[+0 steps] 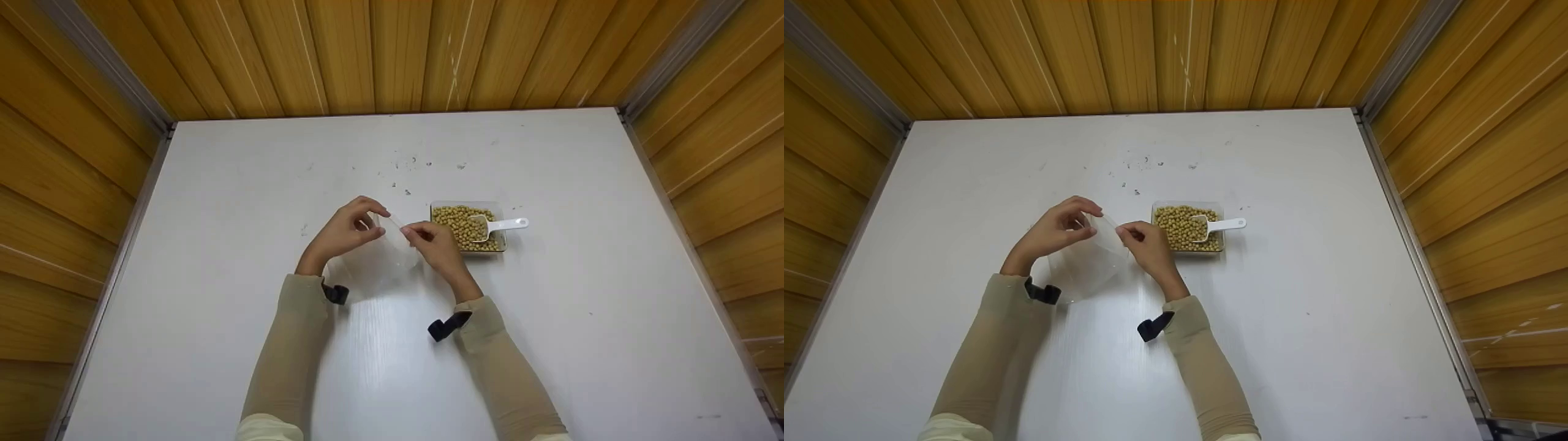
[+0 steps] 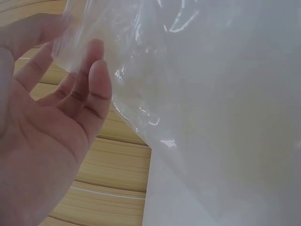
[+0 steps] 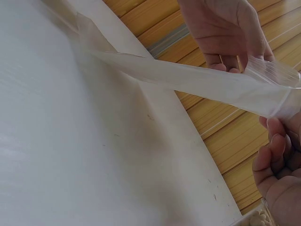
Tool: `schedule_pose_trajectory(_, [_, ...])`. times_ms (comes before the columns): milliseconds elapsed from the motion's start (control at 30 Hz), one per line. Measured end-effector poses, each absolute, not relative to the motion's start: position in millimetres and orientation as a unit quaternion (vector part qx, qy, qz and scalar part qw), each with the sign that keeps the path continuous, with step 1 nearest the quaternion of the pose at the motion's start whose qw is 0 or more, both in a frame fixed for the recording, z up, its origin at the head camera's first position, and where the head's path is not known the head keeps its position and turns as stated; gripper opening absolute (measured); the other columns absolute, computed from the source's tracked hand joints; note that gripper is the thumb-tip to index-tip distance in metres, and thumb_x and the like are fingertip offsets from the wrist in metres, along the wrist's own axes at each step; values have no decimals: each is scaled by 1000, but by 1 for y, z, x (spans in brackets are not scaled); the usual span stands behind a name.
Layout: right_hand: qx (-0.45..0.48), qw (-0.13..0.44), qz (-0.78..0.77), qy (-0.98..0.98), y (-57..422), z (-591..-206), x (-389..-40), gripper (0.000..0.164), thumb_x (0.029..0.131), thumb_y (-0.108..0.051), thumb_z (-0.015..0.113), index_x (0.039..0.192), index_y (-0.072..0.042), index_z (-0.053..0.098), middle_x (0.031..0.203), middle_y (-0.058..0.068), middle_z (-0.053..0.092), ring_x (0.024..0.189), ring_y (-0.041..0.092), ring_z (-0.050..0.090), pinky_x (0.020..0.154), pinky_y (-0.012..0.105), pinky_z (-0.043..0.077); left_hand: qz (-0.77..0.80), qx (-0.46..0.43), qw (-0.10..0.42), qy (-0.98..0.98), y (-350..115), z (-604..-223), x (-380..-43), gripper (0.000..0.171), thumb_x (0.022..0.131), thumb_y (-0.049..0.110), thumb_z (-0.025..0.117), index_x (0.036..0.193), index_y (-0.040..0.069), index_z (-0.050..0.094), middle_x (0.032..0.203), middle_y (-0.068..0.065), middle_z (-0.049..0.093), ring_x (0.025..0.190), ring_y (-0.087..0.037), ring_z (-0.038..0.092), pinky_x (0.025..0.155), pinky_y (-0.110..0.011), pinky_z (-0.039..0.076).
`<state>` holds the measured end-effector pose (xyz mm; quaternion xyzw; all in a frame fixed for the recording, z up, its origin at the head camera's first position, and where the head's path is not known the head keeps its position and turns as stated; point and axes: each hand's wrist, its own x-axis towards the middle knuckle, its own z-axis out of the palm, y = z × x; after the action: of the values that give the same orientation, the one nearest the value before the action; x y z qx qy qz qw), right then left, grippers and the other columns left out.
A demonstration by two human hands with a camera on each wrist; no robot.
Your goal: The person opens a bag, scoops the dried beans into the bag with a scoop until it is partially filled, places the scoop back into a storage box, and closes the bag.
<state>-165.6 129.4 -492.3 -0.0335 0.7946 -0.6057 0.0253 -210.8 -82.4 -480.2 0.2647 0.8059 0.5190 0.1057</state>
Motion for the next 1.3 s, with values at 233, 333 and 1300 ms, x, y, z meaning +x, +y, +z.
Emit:
schedule_pose_trajectory(233, [-31,18,-601,799,132,-510,-172,20,91,-20,67,97,-3,74,75,-2,62,70,11,53,64,22,43,521,239,93,814,-80,-479,-211,20,86,16,71,105,9,68,113,-5,60,77,-18,59,69,-29,51])
schedule_pose_trajectory(333, [-27,21,-601,798,131,-509,-172,20,91,-19,67,98,-2,74,76,-2,62,70,10,53,64,21,43,516,236,96,818,-80,-478,-210,22,86,14,71,106,8,69,113,-6,60,78,-18,59,70,-29,52])
schedule_pose_trajectory(1300, [-42,43,-604,795,136,-508,-173,25,94,-21,62,101,1,72,72,-3,57,68,12,50,62,22,40,510,287,144,798,-84,-478,-211,33,90,4,63,123,6,66,125,-8,59,79,-16,52,71,-24,45])
